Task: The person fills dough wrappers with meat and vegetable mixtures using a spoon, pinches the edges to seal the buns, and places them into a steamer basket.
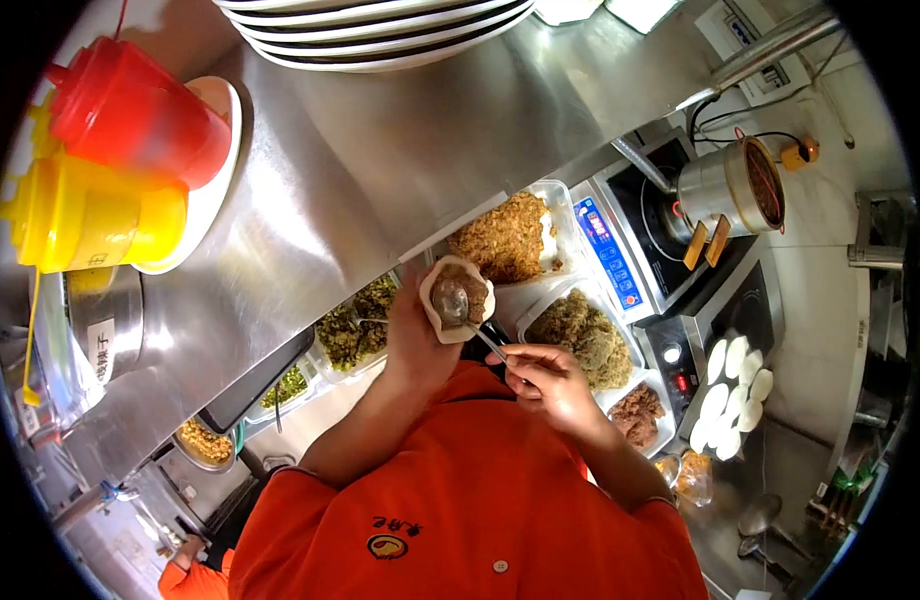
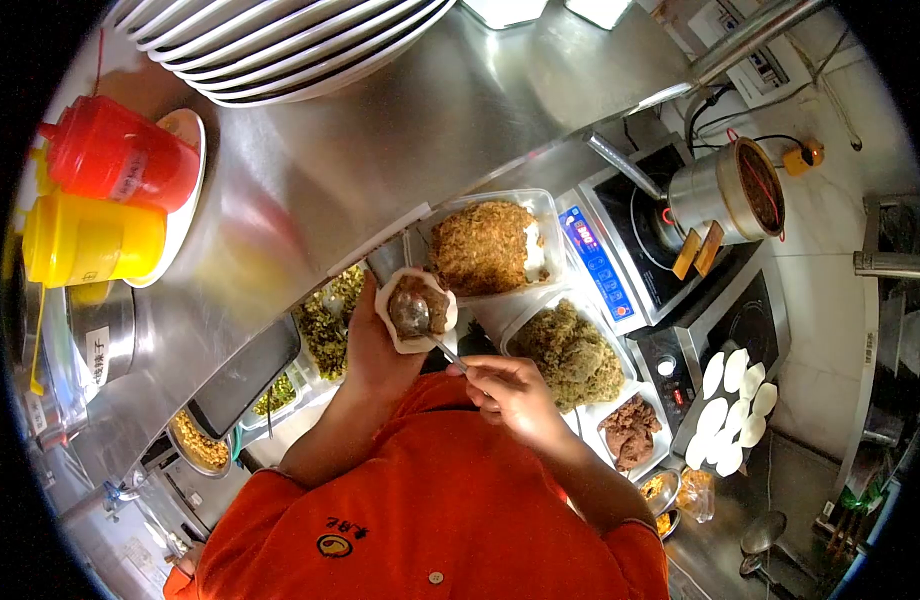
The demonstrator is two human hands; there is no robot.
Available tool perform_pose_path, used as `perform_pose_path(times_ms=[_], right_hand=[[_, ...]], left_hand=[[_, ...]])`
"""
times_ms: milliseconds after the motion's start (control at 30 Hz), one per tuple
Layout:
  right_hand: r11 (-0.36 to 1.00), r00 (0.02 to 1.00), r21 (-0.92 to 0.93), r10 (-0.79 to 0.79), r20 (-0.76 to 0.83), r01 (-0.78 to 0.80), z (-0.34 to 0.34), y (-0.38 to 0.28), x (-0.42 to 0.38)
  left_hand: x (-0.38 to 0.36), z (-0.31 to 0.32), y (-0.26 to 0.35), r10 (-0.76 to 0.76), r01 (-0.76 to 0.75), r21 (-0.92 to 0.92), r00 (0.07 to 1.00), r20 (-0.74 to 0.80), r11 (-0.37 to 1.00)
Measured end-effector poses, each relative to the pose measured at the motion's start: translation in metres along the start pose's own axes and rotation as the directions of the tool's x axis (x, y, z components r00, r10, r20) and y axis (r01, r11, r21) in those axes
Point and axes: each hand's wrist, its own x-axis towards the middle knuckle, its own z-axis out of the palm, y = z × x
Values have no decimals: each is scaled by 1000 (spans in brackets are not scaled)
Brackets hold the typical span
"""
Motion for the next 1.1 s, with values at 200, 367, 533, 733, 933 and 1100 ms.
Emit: perform_pose_path(times_ms=[200, 367, 533, 733, 933, 1100], right_hand=[[1000, 1000, -19, 22, 12, -22, 3, 3, 4], [996, 997, 42, 74, 9, -74, 3, -2, 1], [946, 966, 228, 193, 175, -230, -6, -8, -1], [953, 952, 232, 129, 279, -197, -13, -32, -8], [946, 943, 162, 242, 229, -282, -9, -38, -4], [953, 971, 212, 189, 150, -218, -16, -30, 4]], left_hand=[[7, -26, 3, -24, 19, 57, 996, 86, 998], [3, -16, 2, -93, 88, 69, 993, 73, 994], [3, -7, 3, -103, 103, -31, 995, 18, 994], [7, -13, 7, -92, 95, -72, 995, 45, 993], [10, -23, 9, -136, 160, -88, 962, 237, 983], [5, -10, 4, -101, 103, -143, 995, 16, 984]])
